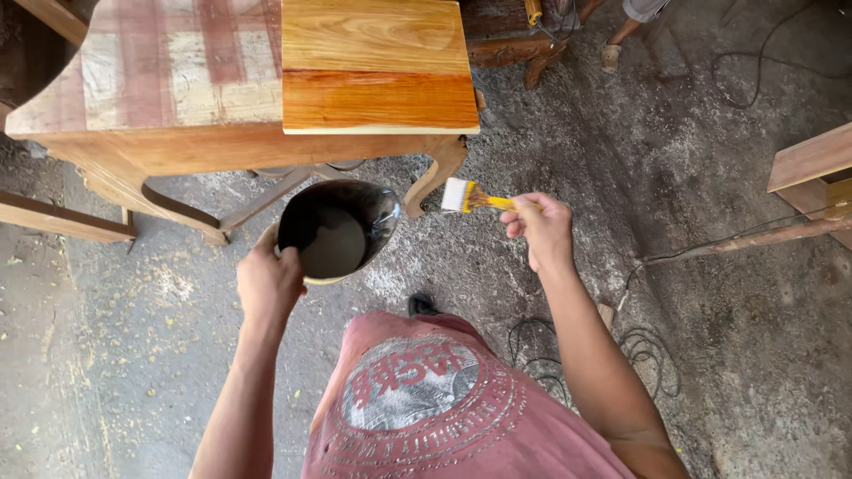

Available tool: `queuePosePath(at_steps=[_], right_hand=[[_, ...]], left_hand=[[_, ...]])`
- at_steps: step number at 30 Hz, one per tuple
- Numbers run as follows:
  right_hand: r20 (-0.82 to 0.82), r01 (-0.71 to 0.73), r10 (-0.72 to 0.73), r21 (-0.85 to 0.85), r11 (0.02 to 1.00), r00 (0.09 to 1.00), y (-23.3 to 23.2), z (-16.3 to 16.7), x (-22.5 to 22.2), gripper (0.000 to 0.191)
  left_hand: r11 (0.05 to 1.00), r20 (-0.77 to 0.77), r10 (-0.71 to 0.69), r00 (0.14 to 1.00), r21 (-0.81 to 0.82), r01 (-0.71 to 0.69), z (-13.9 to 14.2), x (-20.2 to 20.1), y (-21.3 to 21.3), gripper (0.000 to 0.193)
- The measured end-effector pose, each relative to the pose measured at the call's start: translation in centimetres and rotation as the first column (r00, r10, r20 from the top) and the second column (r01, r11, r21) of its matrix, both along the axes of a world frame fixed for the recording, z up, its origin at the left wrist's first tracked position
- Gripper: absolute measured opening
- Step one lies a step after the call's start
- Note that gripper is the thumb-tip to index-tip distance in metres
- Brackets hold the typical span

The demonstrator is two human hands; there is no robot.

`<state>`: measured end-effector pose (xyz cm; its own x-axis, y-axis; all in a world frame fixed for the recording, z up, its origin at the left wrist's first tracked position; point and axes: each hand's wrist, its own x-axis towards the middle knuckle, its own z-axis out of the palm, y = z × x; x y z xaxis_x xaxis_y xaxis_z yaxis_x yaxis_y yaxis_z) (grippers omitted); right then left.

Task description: The person brushes wood stain onto flat wooden boards, dipping the brush into a can of stain and spreading it across the board surfaces and edges. They work on one board, then move to another board on a nearby workbench, continuing to coat the bare wood until it is evenly covered.

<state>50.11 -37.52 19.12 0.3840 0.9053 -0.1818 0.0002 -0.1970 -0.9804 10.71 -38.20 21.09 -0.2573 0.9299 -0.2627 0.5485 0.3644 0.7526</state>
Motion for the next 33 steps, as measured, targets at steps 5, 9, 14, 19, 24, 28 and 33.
queuePosePath(at_steps=[5,9,14,19,24,28,33], right_hand=[[-0.353,0.281,-0.258,0.015,0.96,0.899,0.3,-4.2,4.8,0.005],[-0.563,0.461,-0.365,0.033,0.887,0.742,0.7,-8.4,9.2,0.008],[-0.663,0.578,-0.415,0.034,0.815,0.624,2.3,-11.2,12.3,0.018],[-0.7,0.651,-0.413,0.097,0.753,0.582,4.5,-11.4,11.9,0.021],[-0.724,0.702,-0.388,0.186,0.687,0.571,6.7,-11.4,8.8,0.022],[-0.732,0.693,-0.384,0.164,0.702,0.563,8.3,-11.4,6.0,0.017],[-0.707,0.702,-0.435,0.122,0.702,0.557,9.3,-10.5,2.4,0.01]], left_hand=[[0.991,0.087,0.121,0.989,-0.064,-0.116,1.9,-3.5,-0.5,0.036],[0.979,0.222,0.203,0.954,-0.08,-0.19,2.8,-6.1,-0.1,0.029],[0.968,0.303,0.249,0.92,-0.062,-0.242,4.0,-8.7,2.3,0.022],[0.983,0.267,0.16,0.95,0.04,-0.177,6.4,-10.7,6.4,0.022],[0.98,0.239,0.146,0.96,0.098,-0.173,8.7,-12.2,11.3,0.024],[0.98,0.27,0.105,0.957,0.136,-0.146,9.5,-13.0,14.4,0.021],[0.985,0.385,0.054,0.921,0.133,-0.113,9.1,-12.8,18.7,0.02]])
